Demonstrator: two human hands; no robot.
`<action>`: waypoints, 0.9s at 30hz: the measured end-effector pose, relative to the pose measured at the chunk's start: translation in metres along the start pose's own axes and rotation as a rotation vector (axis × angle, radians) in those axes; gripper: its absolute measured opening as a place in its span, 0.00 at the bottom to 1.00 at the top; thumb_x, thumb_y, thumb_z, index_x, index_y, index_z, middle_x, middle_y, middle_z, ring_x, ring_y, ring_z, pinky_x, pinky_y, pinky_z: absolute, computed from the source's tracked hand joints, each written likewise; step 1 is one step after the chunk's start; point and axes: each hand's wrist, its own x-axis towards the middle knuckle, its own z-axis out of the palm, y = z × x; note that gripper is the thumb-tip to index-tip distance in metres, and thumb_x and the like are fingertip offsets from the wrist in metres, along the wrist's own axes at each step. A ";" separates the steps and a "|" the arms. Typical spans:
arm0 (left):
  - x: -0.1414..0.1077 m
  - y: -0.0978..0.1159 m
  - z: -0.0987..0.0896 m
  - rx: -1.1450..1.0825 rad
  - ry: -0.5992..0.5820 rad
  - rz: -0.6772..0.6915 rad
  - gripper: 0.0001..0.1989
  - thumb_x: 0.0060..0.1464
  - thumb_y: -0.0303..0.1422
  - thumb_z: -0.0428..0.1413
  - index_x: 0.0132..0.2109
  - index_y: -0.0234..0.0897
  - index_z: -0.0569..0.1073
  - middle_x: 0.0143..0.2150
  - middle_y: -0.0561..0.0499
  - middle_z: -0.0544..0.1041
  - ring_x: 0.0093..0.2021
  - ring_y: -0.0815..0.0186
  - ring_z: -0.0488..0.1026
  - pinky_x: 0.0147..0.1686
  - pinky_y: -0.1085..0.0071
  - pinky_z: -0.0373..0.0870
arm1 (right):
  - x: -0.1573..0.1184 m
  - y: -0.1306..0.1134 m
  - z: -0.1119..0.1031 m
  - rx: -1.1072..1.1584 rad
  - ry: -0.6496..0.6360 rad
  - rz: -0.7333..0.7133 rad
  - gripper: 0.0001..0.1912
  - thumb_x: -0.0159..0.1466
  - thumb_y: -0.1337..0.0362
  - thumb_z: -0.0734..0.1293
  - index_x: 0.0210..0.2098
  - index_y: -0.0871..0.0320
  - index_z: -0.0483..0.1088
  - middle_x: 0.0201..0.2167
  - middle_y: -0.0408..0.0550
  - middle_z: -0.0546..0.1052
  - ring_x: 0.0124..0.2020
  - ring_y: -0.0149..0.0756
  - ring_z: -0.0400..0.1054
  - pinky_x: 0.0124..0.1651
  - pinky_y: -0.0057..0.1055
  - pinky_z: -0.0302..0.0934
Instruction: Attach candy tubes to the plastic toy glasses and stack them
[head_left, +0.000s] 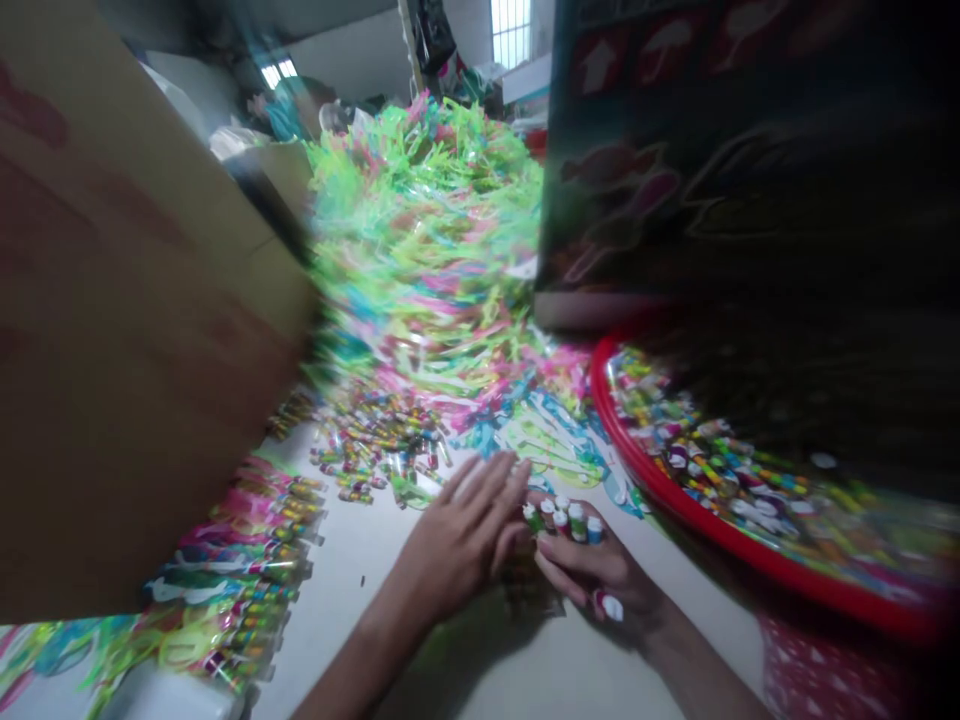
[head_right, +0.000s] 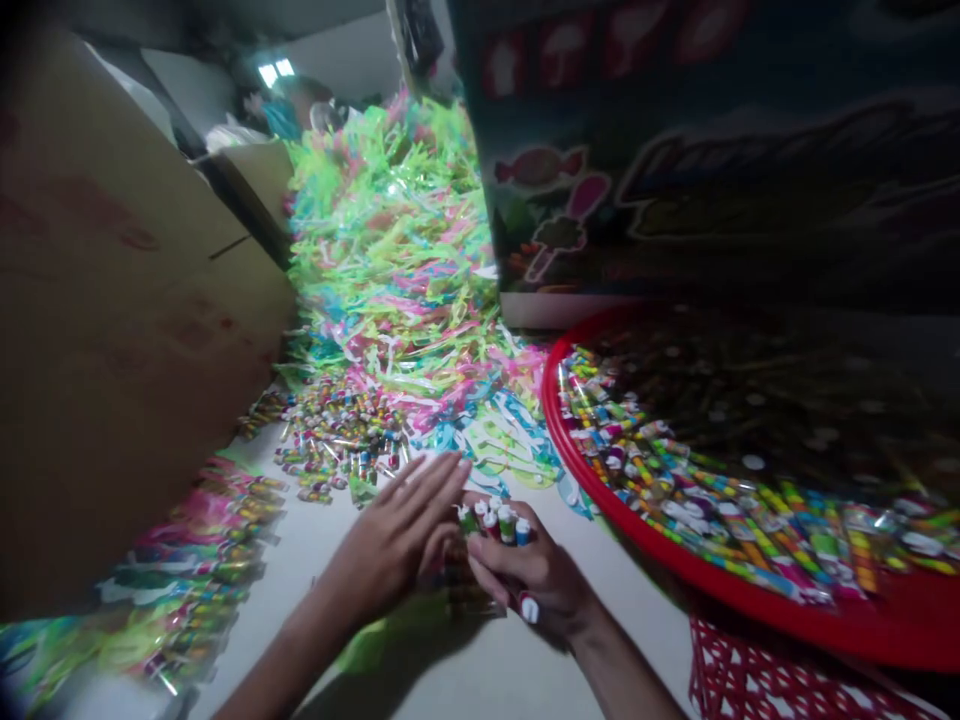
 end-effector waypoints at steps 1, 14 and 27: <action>-0.001 -0.013 -0.002 0.041 0.002 -0.057 0.25 0.75 0.35 0.47 0.73 0.30 0.67 0.69 0.42 0.76 0.73 0.55 0.70 0.75 0.53 0.63 | -0.001 -0.004 0.002 0.019 -0.028 -0.030 0.24 0.67 0.52 0.77 0.56 0.60 0.79 0.18 0.42 0.73 0.14 0.22 0.52 0.20 0.22 0.45; -0.018 -0.051 -0.003 0.189 0.047 -0.484 0.25 0.74 0.34 0.44 0.72 0.33 0.68 0.67 0.33 0.76 0.72 0.47 0.71 0.75 0.38 0.61 | -0.006 -0.008 -0.002 0.310 -0.073 -0.123 0.16 0.69 0.60 0.71 0.55 0.55 0.79 0.37 0.51 0.81 0.18 0.21 0.37 0.15 0.21 0.34; -0.080 0.022 0.029 -0.247 -0.266 -0.407 0.20 0.67 0.23 0.50 0.61 0.40 0.76 0.52 0.42 0.79 0.50 0.54 0.77 0.51 0.56 0.78 | 0.016 -0.015 -0.007 0.300 0.328 -0.308 0.16 0.63 0.59 0.72 0.50 0.54 0.75 0.31 0.43 0.75 0.22 0.27 0.29 0.15 0.20 0.33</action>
